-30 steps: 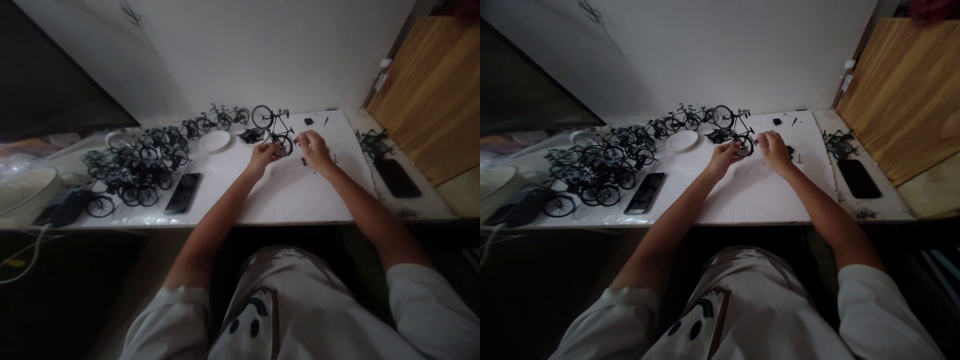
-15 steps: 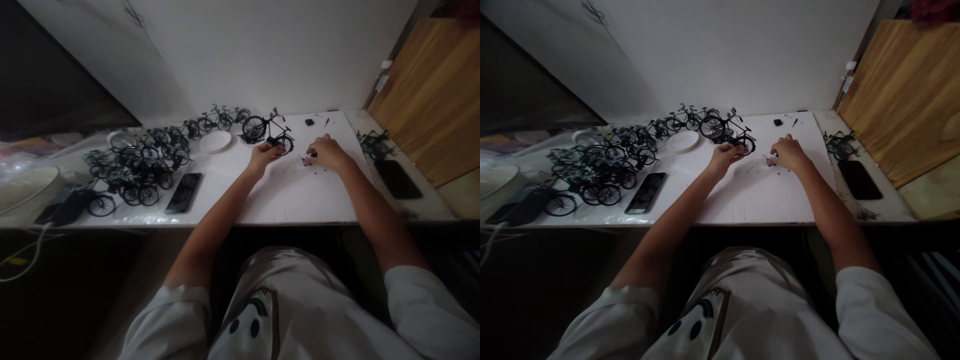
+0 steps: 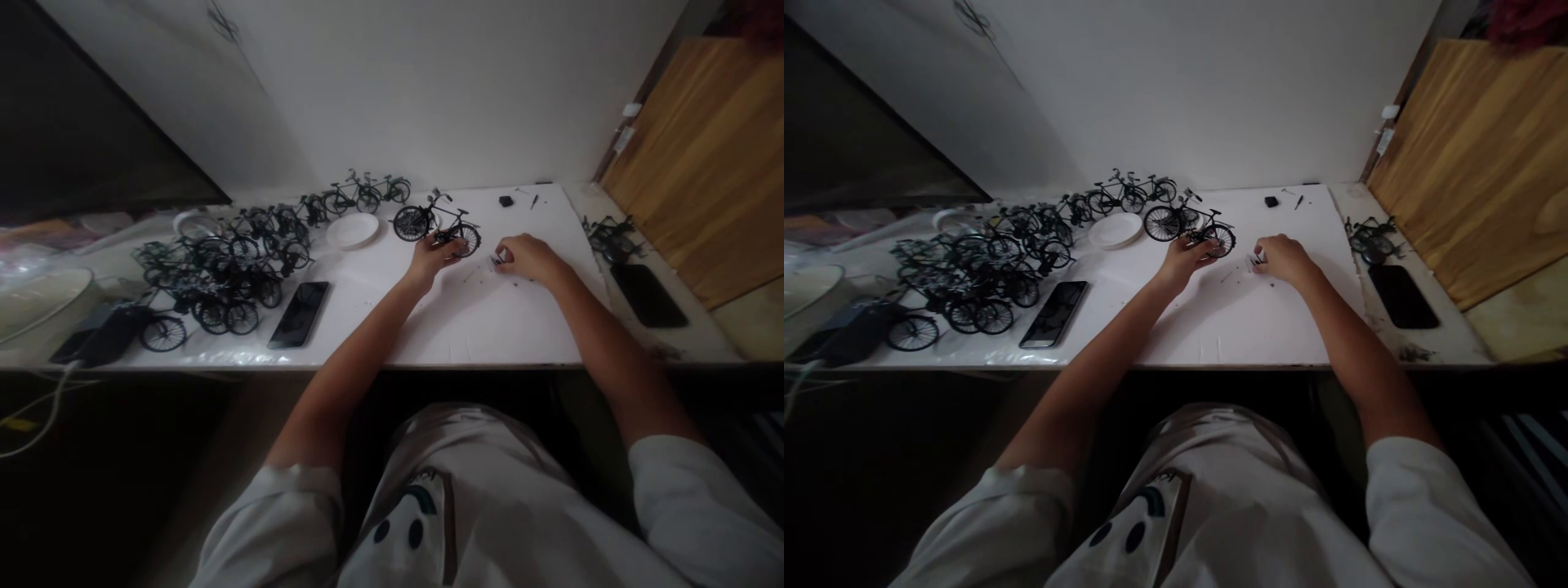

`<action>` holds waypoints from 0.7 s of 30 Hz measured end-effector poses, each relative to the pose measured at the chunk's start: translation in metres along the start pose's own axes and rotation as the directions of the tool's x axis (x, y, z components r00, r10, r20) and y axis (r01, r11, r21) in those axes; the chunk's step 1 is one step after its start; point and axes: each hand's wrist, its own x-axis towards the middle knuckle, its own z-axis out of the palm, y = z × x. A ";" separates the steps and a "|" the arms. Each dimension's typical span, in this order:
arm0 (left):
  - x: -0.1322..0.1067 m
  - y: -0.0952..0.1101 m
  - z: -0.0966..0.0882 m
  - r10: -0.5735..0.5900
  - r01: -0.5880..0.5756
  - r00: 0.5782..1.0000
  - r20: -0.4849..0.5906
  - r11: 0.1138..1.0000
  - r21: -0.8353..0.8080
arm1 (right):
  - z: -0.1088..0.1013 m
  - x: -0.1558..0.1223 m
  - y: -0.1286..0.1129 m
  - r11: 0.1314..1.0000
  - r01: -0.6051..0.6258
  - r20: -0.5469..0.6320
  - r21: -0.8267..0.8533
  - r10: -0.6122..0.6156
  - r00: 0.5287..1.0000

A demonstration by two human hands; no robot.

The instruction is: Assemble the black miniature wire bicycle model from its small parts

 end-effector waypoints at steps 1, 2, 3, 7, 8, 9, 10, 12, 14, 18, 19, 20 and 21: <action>0.000 0.000 0.000 0.000 0.000 1.000 -0.005 1.000 0.003 | 0.000 0.000 0.000 1.000 0.003 -0.005 0.016 -0.003 1.000; 0.000 0.000 0.001 0.000 0.000 1.000 -0.009 1.000 0.003 | -0.001 -0.001 -0.001 0.999 0.005 -0.009 0.036 -0.005 1.000; 0.000 0.000 0.001 0.000 0.000 1.000 -0.013 1.000 0.001 | -0.001 -0.001 -0.002 0.998 0.006 -0.013 0.059 -0.006 1.000; -0.002 0.002 0.002 -0.007 0.006 1.000 -0.011 1.000 -0.028 | -0.001 -0.002 -0.007 0.989 0.004 -0.031 0.146 0.001 1.000; -0.002 0.003 0.002 -0.010 0.010 1.000 -0.006 0.999 -0.034 | -0.001 -0.002 -0.008 0.986 0.004 -0.049 0.165 0.004 0.999; -0.003 0.004 0.003 -0.012 0.013 1.000 0.001 0.999 -0.038 | -0.002 -0.002 -0.010 0.984 0.005 -0.077 0.180 0.009 0.997; -0.004 0.005 0.003 -0.012 0.012 1.000 0.005 0.999 -0.039 | -0.002 -0.002 -0.012 0.981 0.004 -0.112 0.193 0.018 0.994; -0.004 0.006 0.003 -0.004 0.004 1.000 0.007 0.999 -0.041 | -0.003 -0.002 -0.016 0.974 0.007 -0.190 0.224 0.036 0.981; -0.004 0.006 0.003 0.017 -0.016 1.000 0.005 0.999 -0.048 | -0.003 -0.002 -0.019 0.966 0.020 -0.258 0.259 0.049 0.965; -0.004 0.005 0.003 0.063 -0.063 0.998 -0.002 0.995 -0.073 | 0.001 -0.003 -0.023 0.953 0.094 -0.348 0.288 0.012 0.937; -0.004 0.005 0.003 0.070 -0.070 0.998 -0.005 0.995 -0.075 | 0.002 -0.002 -0.023 0.951 0.123 -0.370 0.285 -0.010 0.929; -0.004 0.005 0.003 0.074 -0.075 0.997 -0.007 0.994 -0.076 | 0.004 -0.002 -0.024 0.947 0.157 -0.392 0.281 -0.036 0.919; -0.005 0.006 0.003 0.077 -0.078 0.997 -0.009 0.994 -0.076 | 0.005 -0.001 -0.024 0.942 0.192 -0.415 0.276 -0.063 0.908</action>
